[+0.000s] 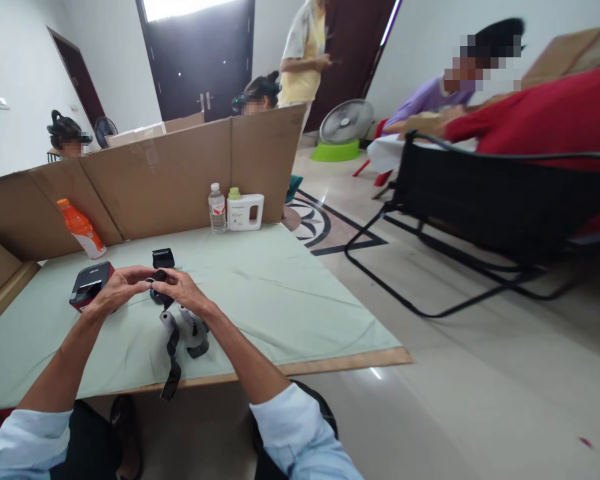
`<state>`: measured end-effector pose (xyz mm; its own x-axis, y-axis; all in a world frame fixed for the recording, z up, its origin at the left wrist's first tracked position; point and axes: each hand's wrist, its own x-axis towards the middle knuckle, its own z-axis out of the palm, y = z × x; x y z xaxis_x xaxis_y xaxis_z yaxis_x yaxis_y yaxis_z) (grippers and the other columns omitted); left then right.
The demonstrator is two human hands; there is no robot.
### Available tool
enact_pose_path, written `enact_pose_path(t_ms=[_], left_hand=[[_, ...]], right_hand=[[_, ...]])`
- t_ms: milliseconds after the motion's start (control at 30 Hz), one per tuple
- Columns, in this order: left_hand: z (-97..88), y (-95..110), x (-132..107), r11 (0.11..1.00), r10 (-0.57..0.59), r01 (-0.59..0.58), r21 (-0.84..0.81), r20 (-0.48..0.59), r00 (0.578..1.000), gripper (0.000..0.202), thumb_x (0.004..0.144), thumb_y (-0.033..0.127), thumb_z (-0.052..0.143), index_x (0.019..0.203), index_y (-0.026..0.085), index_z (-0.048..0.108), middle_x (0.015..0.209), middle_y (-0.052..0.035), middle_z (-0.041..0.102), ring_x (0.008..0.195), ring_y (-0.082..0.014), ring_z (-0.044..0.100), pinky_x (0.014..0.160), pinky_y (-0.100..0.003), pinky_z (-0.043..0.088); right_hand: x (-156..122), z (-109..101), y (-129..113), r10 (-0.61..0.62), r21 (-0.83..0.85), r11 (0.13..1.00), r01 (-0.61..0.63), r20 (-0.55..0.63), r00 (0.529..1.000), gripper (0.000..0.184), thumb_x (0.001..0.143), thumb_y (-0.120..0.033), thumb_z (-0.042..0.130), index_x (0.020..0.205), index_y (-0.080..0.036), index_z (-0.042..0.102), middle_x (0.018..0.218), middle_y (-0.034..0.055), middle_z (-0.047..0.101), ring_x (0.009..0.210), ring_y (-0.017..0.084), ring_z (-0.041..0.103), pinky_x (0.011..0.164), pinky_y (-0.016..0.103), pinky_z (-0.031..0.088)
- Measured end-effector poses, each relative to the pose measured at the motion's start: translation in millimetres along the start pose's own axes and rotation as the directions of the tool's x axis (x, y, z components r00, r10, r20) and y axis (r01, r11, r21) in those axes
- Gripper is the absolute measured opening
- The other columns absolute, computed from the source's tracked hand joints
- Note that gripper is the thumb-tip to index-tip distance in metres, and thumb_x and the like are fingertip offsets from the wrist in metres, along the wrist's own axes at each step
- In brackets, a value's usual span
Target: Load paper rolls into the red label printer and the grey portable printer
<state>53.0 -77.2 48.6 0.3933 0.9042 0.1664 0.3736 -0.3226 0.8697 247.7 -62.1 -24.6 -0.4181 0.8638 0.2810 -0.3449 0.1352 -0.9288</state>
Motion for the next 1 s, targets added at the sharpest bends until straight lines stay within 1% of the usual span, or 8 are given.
enact_pose_path(t_ms=[100,200,267,500,700,833,900,1000], left_hand=[[8.5,1.6,0.8,0.974,0.120,-0.094,0.207,-0.119,0.986,0.036,0.083,0.031,0.075,0.115,0.015,0.077,0.115,-0.0141,0.077,0.094,-0.0229,0.074,0.077,-0.031,0.058],[14.4,1.1,8.3,0.912,0.264,-0.210,0.352,-0.111,0.958,0.028,0.085,0.024,0.068,0.110,0.018,0.080,0.113,-0.0119,0.077,0.092,-0.0201,0.072,0.073,-0.028,0.057],[13.0,-2.6,19.2,0.903,0.304,-0.250,0.349,-0.108,0.947,0.024,0.083,0.022,0.069,0.102,0.018,0.082,0.111,-0.0115,0.077,0.094,-0.0203,0.072,0.073,-0.027,0.057],[-7.9,-46.3,66.7,0.990,0.124,-0.109,0.089,-0.179,0.976,0.037,0.070,0.031,0.081,0.103,0.014,0.080,0.091,-0.0068,0.078,0.076,-0.0172,0.070,0.070,-0.027,0.057],[-17.4,-111.5,84.3,0.999,0.032,-0.024,0.041,-0.212,0.977,0.033,0.064,0.026,0.078,0.094,0.013,0.079,0.080,-0.0048,0.076,0.072,-0.0175,0.069,0.069,-0.028,0.056],[-19.0,-142.7,83.5,0.970,0.011,0.035,0.240,-0.186,0.982,0.031,0.068,0.022,0.071,0.097,0.015,0.081,0.084,-0.0048,0.078,0.076,-0.0190,0.069,0.072,-0.030,0.056],[-17.3,-149.8,82.7,0.946,0.018,0.038,0.323,-0.169,0.985,0.032,0.070,0.020,0.069,0.100,0.017,0.081,0.096,-0.0066,0.080,0.085,-0.0216,0.071,0.079,-0.033,0.058],[-13.2,-153.6,83.8,0.911,0.044,0.030,0.412,-0.169,0.985,0.033,0.074,0.018,0.068,0.103,0.020,0.082,0.108,-0.0073,0.080,0.104,-0.0257,0.071,0.092,-0.038,0.058]], right_hand=[[4.2,0.5,4.5,0.046,0.061,0.997,-0.040,-0.107,0.993,0.053,0.069,-0.052,0.088,0.105,-0.016,0.073,0.095,0.0042,0.075,0.090,0.020,0.069,0.083,0.032,0.054],[11.9,-2.9,6.9,0.066,0.074,0.996,-0.053,-0.183,0.981,0.052,0.064,-0.050,0.090,0.099,-0.015,0.073,0.086,0.0031,0.074,0.081,0.018,0.067,0.074,0.028,0.052],[19.4,-7.8,6.0,0.042,0.062,0.998,-0.030,-0.201,0.979,0.050,0.064,-0.049,0.089,0.097,-0.014,0.073,0.084,0.0022,0.074,0.079,0.017,0.066,0.071,0.026,0.051],[50.9,-21.8,8.9,0.073,0.001,0.997,-0.073,-0.146,0.987,0.045,0.068,-0.026,0.078,0.111,-0.014,0.072,0.084,-0.0002,0.075,0.077,0.015,0.068,0.070,0.024,0.052],[57.6,-22.1,29.3,0.273,-0.131,0.942,-0.308,-0.234,0.933,0.075,0.067,-0.009,0.071,0.140,-0.015,0.057,0.064,-0.0070,0.067,0.056,0.013,0.063,0.053,0.021,0.050],[54.4,-21.7,41.3,0.363,-0.193,0.894,-0.404,-0.214,0.907,0.045,0.070,-0.005,0.071,0.115,-0.012,0.069,0.059,-0.0027,0.067,0.057,0.014,0.067,0.051,0.019,0.050],[52.9,-21.4,45.5,0.399,-0.226,0.868,-0.442,-0.213,0.892,0.028,0.072,-0.005,0.073,0.100,-0.011,0.072,0.058,-0.0002,0.067,0.058,0.014,0.068,0.051,0.018,0.050],[49.8,-20.9,48.3,0.416,-0.267,0.847,-0.459,-0.203,0.887,0.021,0.075,-0.004,0.072,0.095,-0.011,0.074,0.059,0.0005,0.068,0.060,0.015,0.068,0.050,0.018,0.049]])
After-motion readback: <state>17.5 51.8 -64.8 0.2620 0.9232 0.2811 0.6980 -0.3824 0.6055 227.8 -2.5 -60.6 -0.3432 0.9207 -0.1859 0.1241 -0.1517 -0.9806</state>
